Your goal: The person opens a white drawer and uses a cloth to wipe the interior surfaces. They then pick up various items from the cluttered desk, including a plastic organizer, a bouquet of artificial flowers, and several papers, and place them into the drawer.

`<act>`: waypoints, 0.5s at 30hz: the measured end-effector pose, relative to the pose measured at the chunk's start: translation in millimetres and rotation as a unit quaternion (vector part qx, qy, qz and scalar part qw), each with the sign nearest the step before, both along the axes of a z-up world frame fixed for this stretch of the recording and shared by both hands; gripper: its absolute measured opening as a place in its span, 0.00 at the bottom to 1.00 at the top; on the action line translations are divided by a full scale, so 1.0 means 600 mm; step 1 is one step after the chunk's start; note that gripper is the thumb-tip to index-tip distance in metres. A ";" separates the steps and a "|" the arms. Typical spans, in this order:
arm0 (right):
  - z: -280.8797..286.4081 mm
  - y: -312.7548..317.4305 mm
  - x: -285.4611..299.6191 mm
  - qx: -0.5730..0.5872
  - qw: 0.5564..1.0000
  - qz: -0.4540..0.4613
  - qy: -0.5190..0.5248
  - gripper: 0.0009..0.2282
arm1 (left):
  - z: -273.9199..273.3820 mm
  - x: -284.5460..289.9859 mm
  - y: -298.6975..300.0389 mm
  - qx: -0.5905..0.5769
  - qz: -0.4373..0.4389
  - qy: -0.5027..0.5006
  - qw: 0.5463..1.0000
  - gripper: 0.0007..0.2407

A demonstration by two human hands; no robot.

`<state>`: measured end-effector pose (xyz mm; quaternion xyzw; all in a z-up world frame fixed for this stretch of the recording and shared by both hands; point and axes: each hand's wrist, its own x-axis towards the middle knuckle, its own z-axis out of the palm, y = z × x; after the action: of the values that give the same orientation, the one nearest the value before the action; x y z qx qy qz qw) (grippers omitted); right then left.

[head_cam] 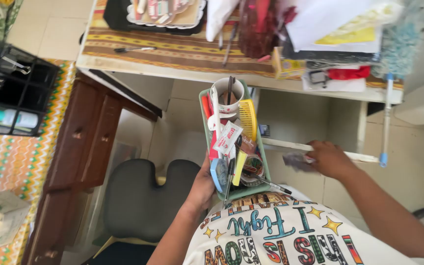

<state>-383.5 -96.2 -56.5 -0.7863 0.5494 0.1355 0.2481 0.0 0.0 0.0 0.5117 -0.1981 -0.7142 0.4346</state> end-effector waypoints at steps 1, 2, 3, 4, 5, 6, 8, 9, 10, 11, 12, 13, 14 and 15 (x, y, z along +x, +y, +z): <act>0.013 0.010 0.010 -0.031 0.997 0.010 0.068 0.13 | 0.001 -0.012 0.000 0.003 -0.007 0.000 1.000 0.33; 0.021 0.017 0.012 -0.032 0.997 0.001 0.068 0.13 | 0.013 -0.027 -0.003 0.001 -0.016 0.000 1.000 0.33; 0.027 0.024 0.016 -0.053 0.996 0.001 0.074 0.11 | 0.025 -0.040 -0.005 0.019 -0.026 -0.017 0.999 0.32; 0.033 0.030 0.022 -0.075 0.994 0.002 0.081 0.10 | 0.038 -0.052 -0.006 0.037 -0.036 -0.034 0.998 0.31; 0.035 0.041 0.020 -0.075 0.994 -0.004 0.079 0.10 | 0.043 -0.064 -0.008 0.036 -0.042 -0.036 0.998 0.31; 0.036 0.051 0.020 -0.078 0.995 -0.001 0.063 0.10 | 0.048 -0.073 -0.009 0.057 -0.053 -0.051 0.996 0.30; 0.030 0.072 0.017 -0.081 0.996 0.001 0.048 0.10 | 0.049 -0.090 -0.011 0.078 -0.064 -0.066 0.993 0.30; 0.025 0.083 0.014 -0.091 0.996 0.008 0.025 0.10 | 0.046 -0.098 -0.011 0.076 -0.076 -0.073 0.992 0.29; 0.019 0.094 0.011 -0.101 0.995 0.014 0.001 0.10 | 0.043 -0.105 -0.011 0.074 -0.087 -0.080 0.990 0.29; 0.020 0.099 0.010 -0.099 0.995 0.011 0.001 0.10 | 0.042 -0.111 -0.009 0.075 -0.090 -0.081 0.990 0.29; 0.021 0.104 0.010 -0.101 0.995 0.018 -0.011 0.09 | 0.041 -0.118 -0.007 0.077 -0.108 -0.093 0.987 0.29; 0.024 0.105 0.009 -0.104 0.994 0.023 -0.022 0.09 | 0.042 -0.124 -0.009 0.078 -0.127 -0.105 0.983 0.29; 0.027 0.104 0.008 -0.104 0.994 0.019 -0.022 0.09 | 0.047 -0.131 -0.012 0.078 -0.130 -0.105 0.983 0.29; 0.028 0.104 0.006 -0.095 0.995 0.022 -0.025 0.08 | 0.051 -0.139 -0.015 0.082 -0.146 -0.108 0.980 0.29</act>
<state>-380.0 -34.0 -39.6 -0.8213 0.5359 0.0690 0.1829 -83.4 -8.7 30.8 0.5850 -0.2571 -0.7245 0.2584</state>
